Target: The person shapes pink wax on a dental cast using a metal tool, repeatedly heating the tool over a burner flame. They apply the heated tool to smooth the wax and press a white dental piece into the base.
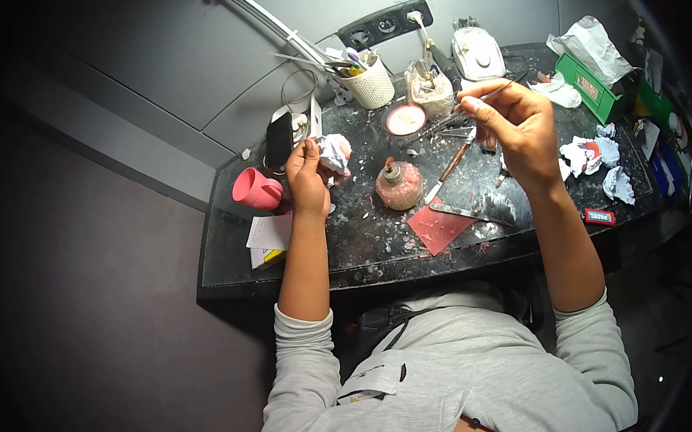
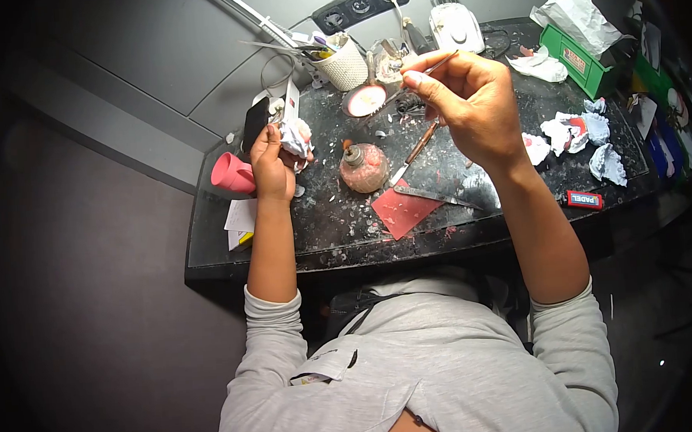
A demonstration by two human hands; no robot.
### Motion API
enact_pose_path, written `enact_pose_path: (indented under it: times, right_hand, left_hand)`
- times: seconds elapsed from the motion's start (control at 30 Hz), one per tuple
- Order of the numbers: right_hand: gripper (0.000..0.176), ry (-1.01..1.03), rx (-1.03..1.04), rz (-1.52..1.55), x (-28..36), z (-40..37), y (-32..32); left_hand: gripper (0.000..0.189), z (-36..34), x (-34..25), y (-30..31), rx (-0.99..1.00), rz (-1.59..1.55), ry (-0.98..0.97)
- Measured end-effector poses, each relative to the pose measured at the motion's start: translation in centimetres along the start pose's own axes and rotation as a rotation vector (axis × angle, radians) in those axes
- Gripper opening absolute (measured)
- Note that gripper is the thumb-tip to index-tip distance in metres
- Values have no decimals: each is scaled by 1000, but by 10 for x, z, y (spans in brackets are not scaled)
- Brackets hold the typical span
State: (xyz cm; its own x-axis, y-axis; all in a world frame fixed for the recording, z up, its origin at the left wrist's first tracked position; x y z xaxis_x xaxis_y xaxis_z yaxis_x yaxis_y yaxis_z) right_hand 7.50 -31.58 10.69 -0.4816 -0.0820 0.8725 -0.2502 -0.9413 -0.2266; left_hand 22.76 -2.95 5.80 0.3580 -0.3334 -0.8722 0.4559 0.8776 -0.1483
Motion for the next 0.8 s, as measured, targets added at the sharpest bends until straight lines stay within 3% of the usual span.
enact_pose_path:
  times: [0.03, 0.1, 0.37, 0.57, 0.8]
  right_hand:
    - [8, 0, -1, 0, 0, 0, 0]
    - [8, -8, 4, -2, 0, 0, 0]
    - [9, -7, 4, 4, -1, 0, 1]
    - [9, -20, 10, -6, -1, 0, 1]
    - [9, -17, 7, -11, -1, 0, 1]
  left_hand:
    - [35, 1, 5, 1, 1, 0, 0]
    - [32, 1, 1, 1, -124, 483, -317]
    - [27, -11, -11, -27, 2, 620, -667]
    - [16, -16, -22, -44, 73, 825, -776]
    - [14, -19, -23, -53, 147, 867, -754]
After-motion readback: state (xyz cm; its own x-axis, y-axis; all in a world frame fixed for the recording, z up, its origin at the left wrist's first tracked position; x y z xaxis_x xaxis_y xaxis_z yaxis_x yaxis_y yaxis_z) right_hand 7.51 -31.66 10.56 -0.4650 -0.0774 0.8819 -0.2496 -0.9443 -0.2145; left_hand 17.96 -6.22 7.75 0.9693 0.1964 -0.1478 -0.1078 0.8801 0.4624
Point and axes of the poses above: each hand's wrist, its own z-axis towards the middle knuckle, its own y-axis out of the back of the hand, x = y × z, the point moved 4 cm from there along z, towards the middle knuckle, and after that the axes turned 10 degrees about -y, right-handed, at the moved point
